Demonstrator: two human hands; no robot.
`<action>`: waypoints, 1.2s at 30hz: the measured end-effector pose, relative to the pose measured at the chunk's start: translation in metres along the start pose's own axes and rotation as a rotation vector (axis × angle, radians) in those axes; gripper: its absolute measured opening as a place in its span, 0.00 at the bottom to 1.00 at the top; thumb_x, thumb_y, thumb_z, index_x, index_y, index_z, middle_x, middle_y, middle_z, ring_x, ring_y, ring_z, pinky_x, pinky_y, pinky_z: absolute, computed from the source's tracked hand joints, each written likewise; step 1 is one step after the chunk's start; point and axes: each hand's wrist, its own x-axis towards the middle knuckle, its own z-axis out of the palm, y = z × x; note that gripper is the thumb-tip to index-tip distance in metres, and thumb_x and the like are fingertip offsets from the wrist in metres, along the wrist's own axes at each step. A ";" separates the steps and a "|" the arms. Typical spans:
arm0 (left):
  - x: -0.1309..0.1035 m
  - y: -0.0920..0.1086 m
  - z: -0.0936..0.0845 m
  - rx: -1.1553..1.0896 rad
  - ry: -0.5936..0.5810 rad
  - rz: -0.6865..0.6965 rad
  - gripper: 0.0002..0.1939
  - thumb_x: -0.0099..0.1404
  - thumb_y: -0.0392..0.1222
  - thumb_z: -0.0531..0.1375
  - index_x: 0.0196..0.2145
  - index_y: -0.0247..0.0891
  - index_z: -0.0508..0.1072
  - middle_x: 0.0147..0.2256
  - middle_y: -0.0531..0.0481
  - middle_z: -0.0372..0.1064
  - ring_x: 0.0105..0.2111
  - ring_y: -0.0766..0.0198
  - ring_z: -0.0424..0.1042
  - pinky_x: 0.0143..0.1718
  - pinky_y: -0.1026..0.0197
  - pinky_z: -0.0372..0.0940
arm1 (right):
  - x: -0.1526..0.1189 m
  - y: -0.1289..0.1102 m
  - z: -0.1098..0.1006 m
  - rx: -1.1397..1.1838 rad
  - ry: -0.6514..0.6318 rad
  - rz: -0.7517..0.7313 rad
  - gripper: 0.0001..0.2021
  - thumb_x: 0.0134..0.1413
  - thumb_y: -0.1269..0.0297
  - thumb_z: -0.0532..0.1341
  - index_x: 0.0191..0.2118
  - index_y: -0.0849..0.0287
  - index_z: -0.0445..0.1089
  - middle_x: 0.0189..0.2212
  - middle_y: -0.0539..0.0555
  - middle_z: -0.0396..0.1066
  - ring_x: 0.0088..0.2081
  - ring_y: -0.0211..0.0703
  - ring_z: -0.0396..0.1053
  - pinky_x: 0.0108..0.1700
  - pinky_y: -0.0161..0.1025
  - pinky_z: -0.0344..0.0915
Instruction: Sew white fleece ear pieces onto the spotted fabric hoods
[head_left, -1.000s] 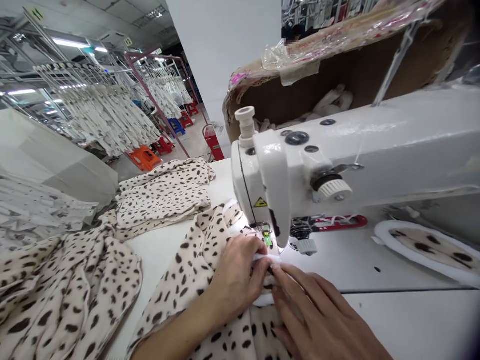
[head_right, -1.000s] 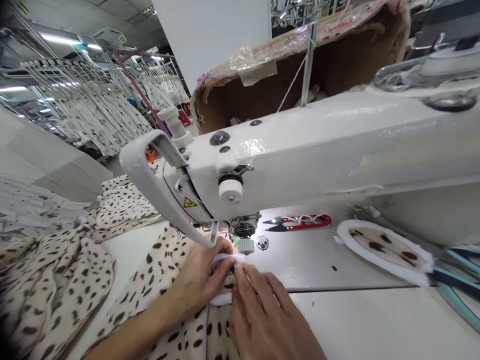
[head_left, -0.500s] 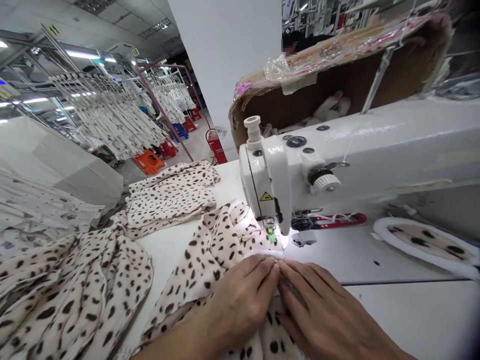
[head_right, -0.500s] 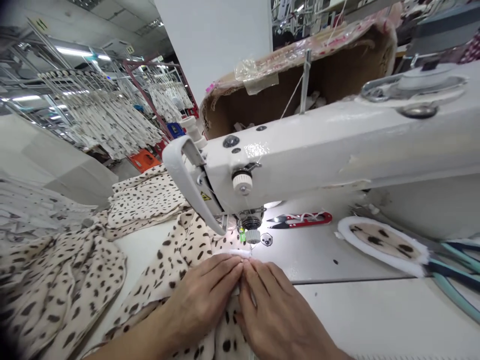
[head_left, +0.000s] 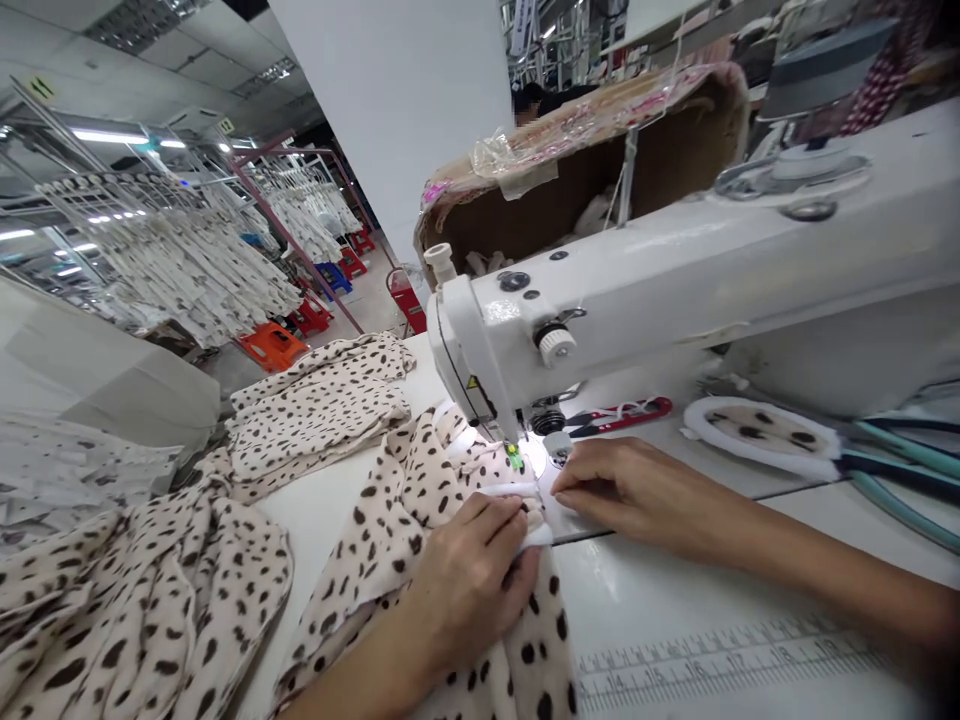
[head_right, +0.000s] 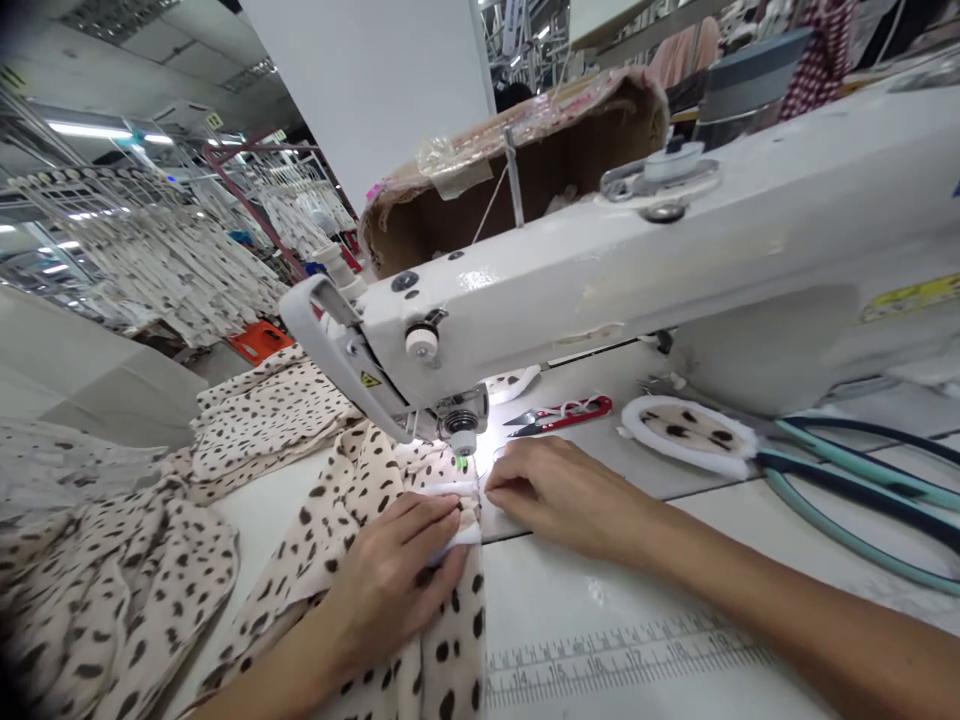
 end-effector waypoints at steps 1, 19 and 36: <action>0.002 0.000 0.001 -0.025 0.043 -0.013 0.08 0.65 0.30 0.58 0.41 0.32 0.75 0.40 0.41 0.77 0.39 0.55 0.75 0.41 0.53 0.76 | 0.000 0.000 0.001 0.011 -0.001 0.007 0.12 0.63 0.66 0.56 0.31 0.55 0.75 0.27 0.48 0.70 0.29 0.37 0.67 0.31 0.35 0.58; -0.002 -0.002 -0.005 -0.043 -0.084 0.006 0.10 0.68 0.34 0.58 0.47 0.31 0.73 0.45 0.38 0.73 0.43 0.53 0.70 0.41 0.52 0.75 | 0.001 0.003 0.007 0.038 0.026 0.091 0.11 0.62 0.64 0.56 0.34 0.54 0.76 0.31 0.50 0.72 0.32 0.39 0.68 0.32 0.35 0.58; -0.006 -0.001 0.004 -0.120 -0.017 -0.102 0.13 0.69 0.28 0.54 0.50 0.32 0.69 0.46 0.39 0.70 0.47 0.54 0.68 0.46 0.53 0.73 | 0.016 -0.005 0.025 -0.104 0.022 0.212 0.13 0.63 0.58 0.54 0.30 0.56 0.69 0.23 0.50 0.67 0.33 0.45 0.65 0.35 0.41 0.59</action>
